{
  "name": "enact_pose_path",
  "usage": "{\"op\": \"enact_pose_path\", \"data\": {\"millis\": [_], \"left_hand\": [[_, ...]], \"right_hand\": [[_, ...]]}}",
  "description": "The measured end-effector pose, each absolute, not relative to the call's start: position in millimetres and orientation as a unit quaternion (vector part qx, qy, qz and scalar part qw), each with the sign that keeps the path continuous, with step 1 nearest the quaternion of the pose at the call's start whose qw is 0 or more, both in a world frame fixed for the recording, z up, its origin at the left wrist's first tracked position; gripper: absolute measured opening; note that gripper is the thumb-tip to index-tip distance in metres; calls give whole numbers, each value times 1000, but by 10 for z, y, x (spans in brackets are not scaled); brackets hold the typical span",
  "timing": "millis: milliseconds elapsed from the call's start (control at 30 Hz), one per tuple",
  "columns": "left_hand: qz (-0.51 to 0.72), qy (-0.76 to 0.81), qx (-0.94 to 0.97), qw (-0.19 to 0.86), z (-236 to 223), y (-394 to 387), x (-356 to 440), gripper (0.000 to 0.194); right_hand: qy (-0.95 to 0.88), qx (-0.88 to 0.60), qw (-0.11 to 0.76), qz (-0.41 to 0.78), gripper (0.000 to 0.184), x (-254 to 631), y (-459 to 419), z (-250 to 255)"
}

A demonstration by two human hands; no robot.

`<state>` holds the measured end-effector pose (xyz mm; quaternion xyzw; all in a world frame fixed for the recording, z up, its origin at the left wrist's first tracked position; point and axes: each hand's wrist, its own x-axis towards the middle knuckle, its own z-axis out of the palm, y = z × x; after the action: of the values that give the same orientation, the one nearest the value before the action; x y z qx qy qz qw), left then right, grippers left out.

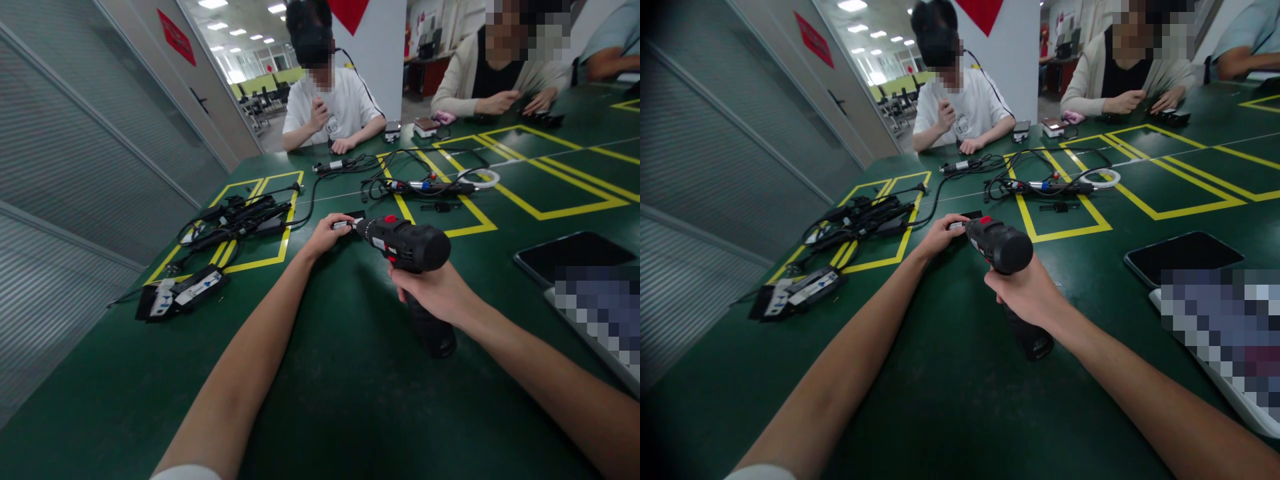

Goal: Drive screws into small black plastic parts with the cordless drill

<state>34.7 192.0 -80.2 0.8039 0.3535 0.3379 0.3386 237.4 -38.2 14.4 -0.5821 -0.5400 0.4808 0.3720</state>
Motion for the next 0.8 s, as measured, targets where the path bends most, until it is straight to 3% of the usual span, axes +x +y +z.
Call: {"op": "enact_pose_path", "data": {"millis": [800], "left_hand": [[345, 364, 799, 334, -779, 1893, 373, 29]], "right_hand": [[-547, -569, 380, 482, 6, 2372, -395, 147]]}}
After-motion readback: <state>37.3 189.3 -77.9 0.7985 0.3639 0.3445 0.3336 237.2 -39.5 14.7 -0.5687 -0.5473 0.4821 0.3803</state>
